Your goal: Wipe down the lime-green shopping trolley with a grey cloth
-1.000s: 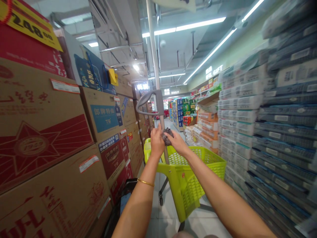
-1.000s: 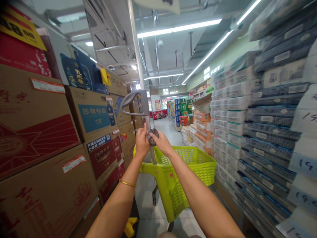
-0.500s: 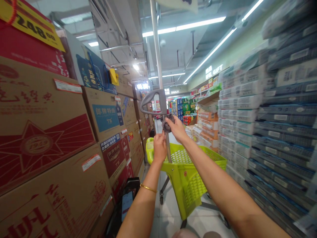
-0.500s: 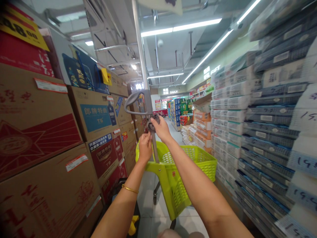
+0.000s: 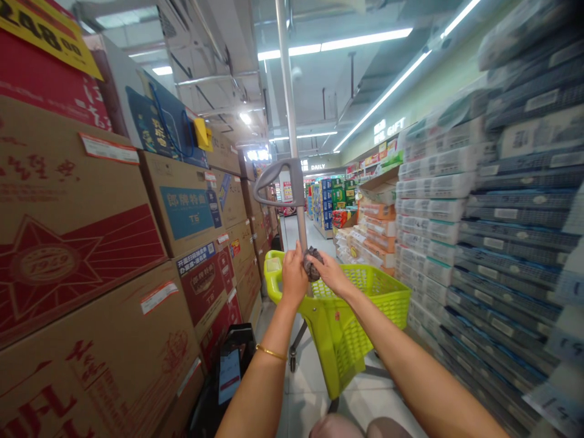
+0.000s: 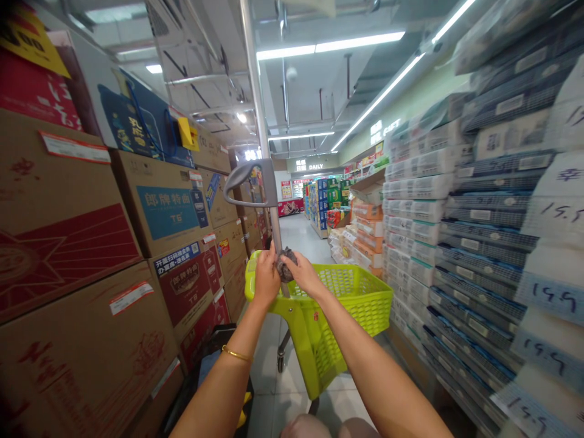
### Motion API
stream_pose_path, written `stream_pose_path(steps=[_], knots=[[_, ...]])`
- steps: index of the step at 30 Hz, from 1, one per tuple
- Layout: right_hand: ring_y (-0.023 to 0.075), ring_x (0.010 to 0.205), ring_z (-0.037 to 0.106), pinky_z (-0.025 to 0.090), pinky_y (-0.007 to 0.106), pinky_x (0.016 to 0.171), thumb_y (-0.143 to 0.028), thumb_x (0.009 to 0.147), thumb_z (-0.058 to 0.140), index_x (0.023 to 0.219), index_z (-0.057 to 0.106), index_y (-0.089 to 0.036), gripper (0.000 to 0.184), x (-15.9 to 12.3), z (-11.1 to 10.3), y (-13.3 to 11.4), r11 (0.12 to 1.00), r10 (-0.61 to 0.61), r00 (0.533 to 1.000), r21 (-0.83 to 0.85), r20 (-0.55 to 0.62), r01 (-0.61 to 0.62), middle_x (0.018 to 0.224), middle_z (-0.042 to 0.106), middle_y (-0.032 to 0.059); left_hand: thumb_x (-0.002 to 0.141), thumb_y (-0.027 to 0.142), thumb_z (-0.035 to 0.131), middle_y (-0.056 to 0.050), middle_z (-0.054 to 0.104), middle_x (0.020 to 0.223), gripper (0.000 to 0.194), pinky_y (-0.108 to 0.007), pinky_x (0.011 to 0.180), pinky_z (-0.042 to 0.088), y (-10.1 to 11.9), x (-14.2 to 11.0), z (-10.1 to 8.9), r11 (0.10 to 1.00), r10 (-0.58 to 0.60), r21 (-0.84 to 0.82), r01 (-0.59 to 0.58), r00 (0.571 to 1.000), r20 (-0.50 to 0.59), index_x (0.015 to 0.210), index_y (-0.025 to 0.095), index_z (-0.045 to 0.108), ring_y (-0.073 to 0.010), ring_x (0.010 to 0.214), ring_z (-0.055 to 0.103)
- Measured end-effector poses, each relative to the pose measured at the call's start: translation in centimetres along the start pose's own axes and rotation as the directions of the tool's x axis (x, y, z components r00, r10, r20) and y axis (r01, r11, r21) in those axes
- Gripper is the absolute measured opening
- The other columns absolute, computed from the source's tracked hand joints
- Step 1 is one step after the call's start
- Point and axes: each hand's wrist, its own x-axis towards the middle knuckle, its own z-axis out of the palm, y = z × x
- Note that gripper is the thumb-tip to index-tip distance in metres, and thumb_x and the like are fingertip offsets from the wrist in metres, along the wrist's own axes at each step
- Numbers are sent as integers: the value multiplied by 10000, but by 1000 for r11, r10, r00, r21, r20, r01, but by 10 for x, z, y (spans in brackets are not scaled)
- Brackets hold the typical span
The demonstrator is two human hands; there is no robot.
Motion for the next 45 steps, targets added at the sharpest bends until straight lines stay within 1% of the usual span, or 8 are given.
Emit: stream_pose_path(steps=[5,12,18,22,30,37,42,45], knots=[[135,728,547,442,258,718,-475,736,595,827,604,-182,307,-13,-1,9,999,36,999,18,-16,-36,754,622,-23,851,123,364,-85,534,863,410,-347,806,423,-4,-18,2,996,14,91,-14,1000,-4,1218,158,543,-202,861,497],[143,853,569,437,278,827,-457,737,600,1003,571,-196,374,6,10,-6,989,-26,987,136,-161,48,946,645,14,814,93,387,-85,552,832,341,-348,769,432,1,-27,1,984,0,181,1,1000,-4,1073,140,605,-210,823,510],[131,759,555,439,269,764,-460,751,581,886,589,-180,311,-9,8,8,996,18,996,94,-88,-10,810,626,-11,774,59,392,-89,571,821,375,-346,755,414,-3,-38,5,979,-8,202,9,1000,-6,1058,147,621,-218,818,516],[136,792,555,431,265,771,-441,771,557,895,586,-175,295,-26,4,25,998,32,997,58,-63,-28,844,625,-2,829,105,384,-99,593,812,366,-346,745,400,-1,-42,5,948,-6,319,4,1000,7,1120,135,604,-222,813,529],[154,832,548,415,295,806,-400,803,530,911,591,-175,257,-51,-8,44,978,17,998,-209,53,-6,872,616,10,908,202,359,-100,634,822,350,-325,700,393,10,-44,0,859,-37,512,-20,994,100,1177,135,573,-217,812,567],[162,957,569,426,308,880,-377,836,506,1096,535,-185,323,-50,0,42,979,-27,997,-204,-77,11,1050,625,51,931,225,340,-101,658,875,352,-317,687,378,12,-51,-1,787,-56,614,-62,983,172,1212,134,531,-213,820,587],[179,916,552,430,329,841,-338,851,498,1026,566,-171,251,-58,-11,57,852,-108,992,-508,63,125,975,623,72,942,249,311,-88,640,699,334,-329,684,346,9,-64,4,746,-53,655,-117,971,234,895,129,619,-206,705,587],[183,925,546,433,331,844,-306,857,490,1048,558,-172,243,-58,-19,62,790,-159,980,-581,116,197,987,619,81,946,261,292,-87,612,638,371,-338,675,322,4,-68,9,743,10,649,-166,971,238,747,146,584,-210,681,577]])
